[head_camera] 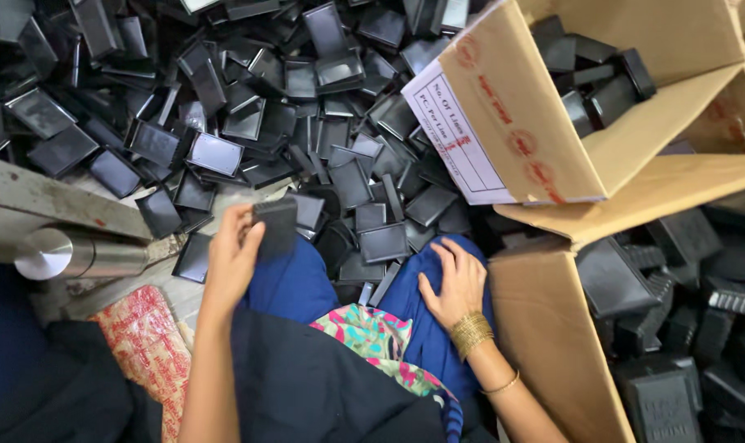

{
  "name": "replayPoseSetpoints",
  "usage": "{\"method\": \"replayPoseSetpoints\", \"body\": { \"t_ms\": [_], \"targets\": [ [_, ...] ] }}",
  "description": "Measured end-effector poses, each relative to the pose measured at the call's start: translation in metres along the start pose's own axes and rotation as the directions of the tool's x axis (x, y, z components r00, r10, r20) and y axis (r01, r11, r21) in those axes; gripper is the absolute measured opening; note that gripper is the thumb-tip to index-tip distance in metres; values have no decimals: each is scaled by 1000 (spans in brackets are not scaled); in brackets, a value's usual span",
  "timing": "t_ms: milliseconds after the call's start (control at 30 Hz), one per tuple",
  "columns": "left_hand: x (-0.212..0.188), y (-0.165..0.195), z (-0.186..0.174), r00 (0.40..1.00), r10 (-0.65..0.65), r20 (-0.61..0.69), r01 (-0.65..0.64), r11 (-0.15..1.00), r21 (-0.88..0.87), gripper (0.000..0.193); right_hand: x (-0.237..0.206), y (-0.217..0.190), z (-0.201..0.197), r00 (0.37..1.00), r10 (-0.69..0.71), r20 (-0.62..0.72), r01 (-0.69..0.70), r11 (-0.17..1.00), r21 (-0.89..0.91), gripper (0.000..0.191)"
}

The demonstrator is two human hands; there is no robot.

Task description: The person sits on the floor and repeatedly picks up small black plastic containers from a large pile, opens them to check the interior, and places them into a cardboard box. The process is continuous and repetitive throughout the clip.

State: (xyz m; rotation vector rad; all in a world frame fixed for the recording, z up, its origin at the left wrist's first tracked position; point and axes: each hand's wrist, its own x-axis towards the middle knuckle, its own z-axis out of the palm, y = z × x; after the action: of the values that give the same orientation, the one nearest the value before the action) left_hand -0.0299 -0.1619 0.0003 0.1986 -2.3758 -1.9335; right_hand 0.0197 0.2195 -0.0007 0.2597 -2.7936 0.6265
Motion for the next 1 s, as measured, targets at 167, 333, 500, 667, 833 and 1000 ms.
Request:
{"method": "replayPoseSetpoints", "body": {
  "t_ms": [167,333,500,667,833,1000],
  "targets": [
    [-64,21,5,982,-94,165,92,996,19,45,21,-5,36,962,-265,70,269,961,-58,48],
    [-111,50,51,983,-183,-3,92,481,872,95,43,-9,49,937,-317,149,333,938,-93,25],
    [-115,67,52,996,-85,35,37,721,692,73,27,-3,-1,986,15,166,-59,964,259,27],
    [-96,71,56,945,-160,286,327,503,-800,61,-17,19,-58,918,236,319,-342,878,335,39],
    [-86,76,84,951,-11,308,304,191,-933,60,-45,14,-64,970,53,237,-19,990,-140,68],
    [-89,80,101,967,-22,255,254,219,-942,59,-38,-6,-78,876,172,450,-81,974,-213,87]
  ]
}}
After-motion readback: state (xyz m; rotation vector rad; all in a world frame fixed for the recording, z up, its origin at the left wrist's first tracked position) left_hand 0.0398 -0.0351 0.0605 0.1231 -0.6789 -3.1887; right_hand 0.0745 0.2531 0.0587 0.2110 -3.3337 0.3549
